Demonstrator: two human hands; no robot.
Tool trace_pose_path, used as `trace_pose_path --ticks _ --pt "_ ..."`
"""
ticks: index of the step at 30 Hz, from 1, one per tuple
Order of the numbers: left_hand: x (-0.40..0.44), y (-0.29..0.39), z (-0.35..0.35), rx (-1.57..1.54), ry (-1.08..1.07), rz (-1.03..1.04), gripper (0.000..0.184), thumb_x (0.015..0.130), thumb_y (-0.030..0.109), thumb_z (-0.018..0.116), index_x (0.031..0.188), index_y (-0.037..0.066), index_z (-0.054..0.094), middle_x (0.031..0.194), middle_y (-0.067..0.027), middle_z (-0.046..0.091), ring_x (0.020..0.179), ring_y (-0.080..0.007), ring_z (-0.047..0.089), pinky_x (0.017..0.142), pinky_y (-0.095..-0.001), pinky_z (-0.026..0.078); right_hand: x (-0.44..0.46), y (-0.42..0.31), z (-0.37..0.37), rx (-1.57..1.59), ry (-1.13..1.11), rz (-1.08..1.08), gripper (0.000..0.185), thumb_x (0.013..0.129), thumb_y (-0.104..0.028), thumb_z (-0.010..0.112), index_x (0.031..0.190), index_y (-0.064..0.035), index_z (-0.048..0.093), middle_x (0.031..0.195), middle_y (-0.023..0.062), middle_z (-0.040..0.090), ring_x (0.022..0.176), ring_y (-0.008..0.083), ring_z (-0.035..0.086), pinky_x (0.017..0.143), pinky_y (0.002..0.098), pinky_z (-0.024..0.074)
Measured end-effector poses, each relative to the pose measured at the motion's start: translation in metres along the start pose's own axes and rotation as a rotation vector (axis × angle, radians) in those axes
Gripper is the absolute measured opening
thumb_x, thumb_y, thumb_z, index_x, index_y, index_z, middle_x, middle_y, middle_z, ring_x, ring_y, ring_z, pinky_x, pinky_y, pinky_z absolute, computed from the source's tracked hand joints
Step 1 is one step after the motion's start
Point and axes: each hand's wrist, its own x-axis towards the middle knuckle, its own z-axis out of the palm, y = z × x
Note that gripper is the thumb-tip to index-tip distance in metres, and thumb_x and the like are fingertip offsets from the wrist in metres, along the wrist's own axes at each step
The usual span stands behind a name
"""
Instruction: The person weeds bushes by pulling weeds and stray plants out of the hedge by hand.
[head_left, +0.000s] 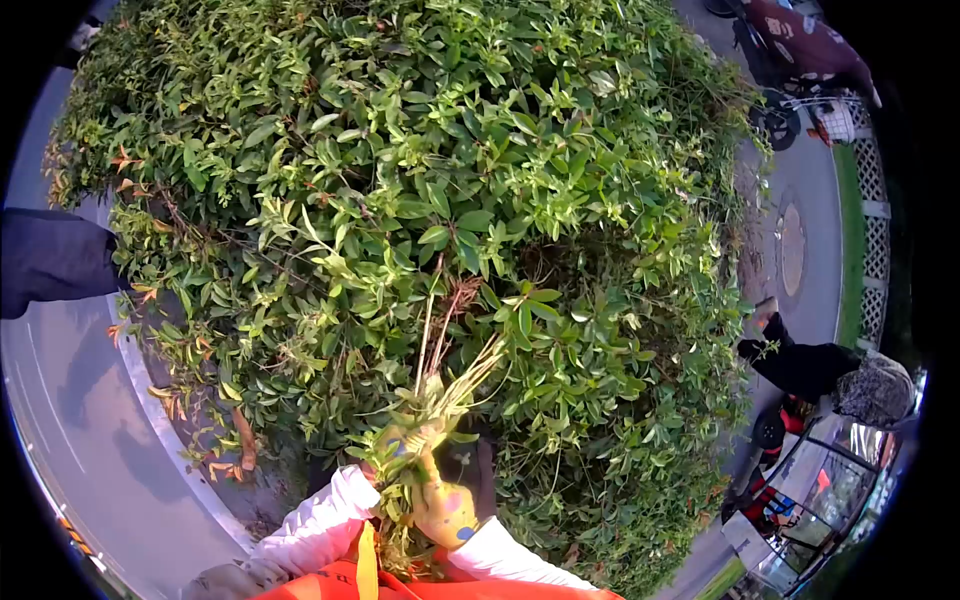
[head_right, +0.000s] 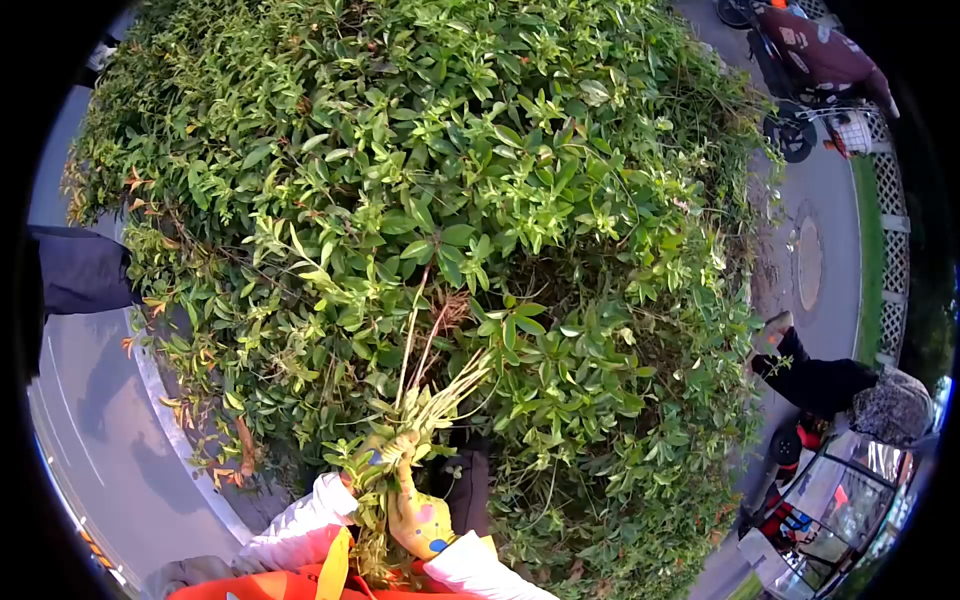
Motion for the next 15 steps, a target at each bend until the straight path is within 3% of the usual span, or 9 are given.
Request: trace_pose_path --ticks 1,4,5,7,9,12,13,14,15 --pt "-0.026 0.026 -0.004 0.235 0.052 -0.106 0.034 0.087 0.025 0.062 0.11 0.0 0.063 0.095 -0.005 0.063 0.082 -0.0112 0.057 0.073 -0.0221 0.045 0.001 -0.017 0.007 -0.197 0.044 -0.292 0.048 0.077 0.0 0.06 0.121 0.0119 0.043 0.084 0.0207 0.062 0.052 0.0286 0.059 0.047 0.0352 0.046" --pt "-0.072 0.045 -0.057 0.152 -0.049 0.24 0.032 0.086 0.016 0.065 0.112 0.001 0.059 0.11 -0.0045 0.06 0.092 -0.0122 0.056 0.079 -0.0247 0.045 0.024 -0.076 0.029 0.175 0.296 -0.416 0.051 0.075 0.003 0.062 0.119 0.0148 0.039 0.099 0.0263 0.06 0.072 0.0362 0.062 0.061 0.0338 0.0513" --pt "-0.087 0.052 -0.072 0.15 -0.059 0.301 0.034 0.086 0.015 0.064 0.116 0.001 0.056 0.111 -0.0045 0.059 0.094 -0.0118 0.055 0.081 -0.0244 0.045 0.028 -0.096 0.033 0.189 0.296 -0.423 0.053 0.077 0.002 0.061 0.123 0.0128 0.039 0.101 0.0269 0.059 0.078 0.0349 0.064 0.067 0.0336 0.0518" --pt "-0.119 0.098 -0.086 0.187 -0.029 0.411 0.041 0.087 0.013 0.063 0.123 0.001 0.049 0.112 -0.0045 0.057 0.099 -0.011 0.053 0.084 -0.024 0.044 0.037 -0.152 0.018 0.484 0.119 -0.199 0.051 0.078 -0.005 0.061 0.124 0.0075 0.045 0.107 0.0229 0.059 0.084 0.0327 0.063 0.074 0.0346 0.0508" --pt "-0.154 0.136 -0.097 0.359 0.113 0.537 0.044 0.088 0.013 0.062 0.127 0.002 0.046 0.114 -0.005 0.055 0.101 -0.0109 0.051 0.086 -0.0246 0.043 0.049 -0.177 0.024 0.575 0.126 -0.153 0.055 0.079 -0.009 0.064 0.129 0.0017 0.043 0.111 0.0164 0.059 0.085 0.0236 0.062 0.073 0.0318 0.0497" --pt "-0.191 0.187 -0.092 0.029 0.048 0.528 0.034 0.088 0.017 0.06 0.119 0.007 0.051 0.09 0.0007 0.055 0.073 -0.0078 0.052 0.062 -0.0244 0.043 0.073 -0.21 0.023 1.133 -0.039 -0.009 0.069 0.081 -0.015 0.067 0.138 -0.0012 0.03 0.125 0.0092 0.051 0.102 0.0163 0.051 0.087 0.0285 0.0434" --pt "-0.193 0.195 -0.092 -0.034 0.061 0.447 0.029 0.088 0.016 0.06 0.115 0.008 0.054 0.084 0.0023 0.054 0.067 -0.0067 0.051 0.057 -0.0231 0.042 0.079 -0.216 0.013 1.067 -0.247 0.11 0.077 0.08 -0.016 0.07 0.141 -0.0022 0.025 0.125 0.0096 0.049 0.106 0.0161 0.049 0.093 0.0276 0.0395" --pt "-0.194 0.203 -0.082 -0.154 0.081 0.546 0.025 0.087 0.015 0.061 0.11 0.007 0.056 0.081 0.0007 0.055 0.067 -0.0083 0.052 0.056 -0.0227 0.042 0.081 -0.223 0.019 1.103 -0.228 0.076 0.068 0.08 -0.015 0.069 0.135 -0.0029 0.032 0.118 0.0081 0.052 0.102 0.0159 0.05 0.09 0.028 0.0409" --pt "-0.187 0.204 -0.088 0.004 0.14 0.573 0.026 0.087 0.017 0.062 0.109 0.006 0.055 0.079 -0.0009 0.055 0.064 -0.0102 0.052 0.056 -0.0234 0.043 0.085 -0.229 0.023 1.14 -0.208 0.045 0.059 0.08 -0.014 0.068 0.13 -0.0036 0.038 0.111 0.0066 0.055 0.097 0.0158 0.052 0.087 0.0285 0.0424"
